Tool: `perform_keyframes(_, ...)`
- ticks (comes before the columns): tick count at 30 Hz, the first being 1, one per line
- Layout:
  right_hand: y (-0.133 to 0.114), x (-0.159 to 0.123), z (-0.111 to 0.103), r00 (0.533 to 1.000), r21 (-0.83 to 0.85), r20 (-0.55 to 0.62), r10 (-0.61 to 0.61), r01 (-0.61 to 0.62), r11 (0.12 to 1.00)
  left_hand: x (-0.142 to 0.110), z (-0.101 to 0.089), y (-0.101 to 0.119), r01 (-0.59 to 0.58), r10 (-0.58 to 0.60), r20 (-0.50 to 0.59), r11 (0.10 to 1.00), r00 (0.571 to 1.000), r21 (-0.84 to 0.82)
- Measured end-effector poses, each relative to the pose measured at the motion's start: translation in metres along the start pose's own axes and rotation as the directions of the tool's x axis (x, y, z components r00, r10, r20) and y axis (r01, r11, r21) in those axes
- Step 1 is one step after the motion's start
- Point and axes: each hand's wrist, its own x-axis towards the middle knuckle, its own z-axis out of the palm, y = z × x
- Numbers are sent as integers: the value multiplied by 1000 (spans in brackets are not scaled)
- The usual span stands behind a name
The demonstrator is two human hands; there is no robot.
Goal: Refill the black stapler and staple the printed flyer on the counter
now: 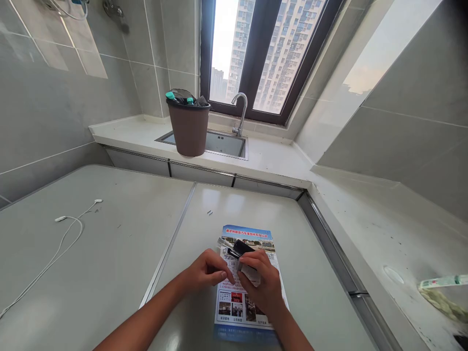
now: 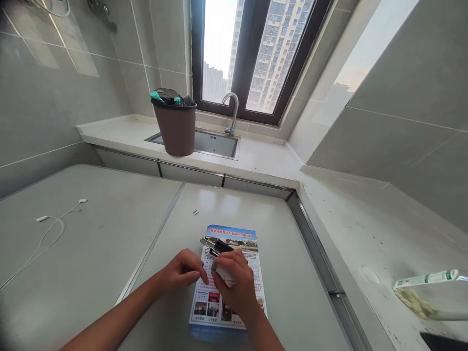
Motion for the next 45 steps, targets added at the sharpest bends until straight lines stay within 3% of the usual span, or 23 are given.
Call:
perform_keyframes(10, -11, 1, -1, 998, 110, 31, 63, -66, 992, 0, 5, 0, -4, 0, 40, 996, 999, 84)
perform_keyframes(19, -15, 5, -2, 983, 212, 129, 132, -158, 965, 0, 5, -4, -21, 18, 43, 997, 999, 76)
perform_keyframes(25, -14, 8, -5, 967, 304, 244, 75, -150, 941, 2, 5, 9, 32, -32, 113, 999, 993, -1)
perform_keyframes(45, -8, 2, 0, 966, 430, 256, 16, -129, 894, -1, 7, 0, 47, -43, 158, 999, 986, -18)
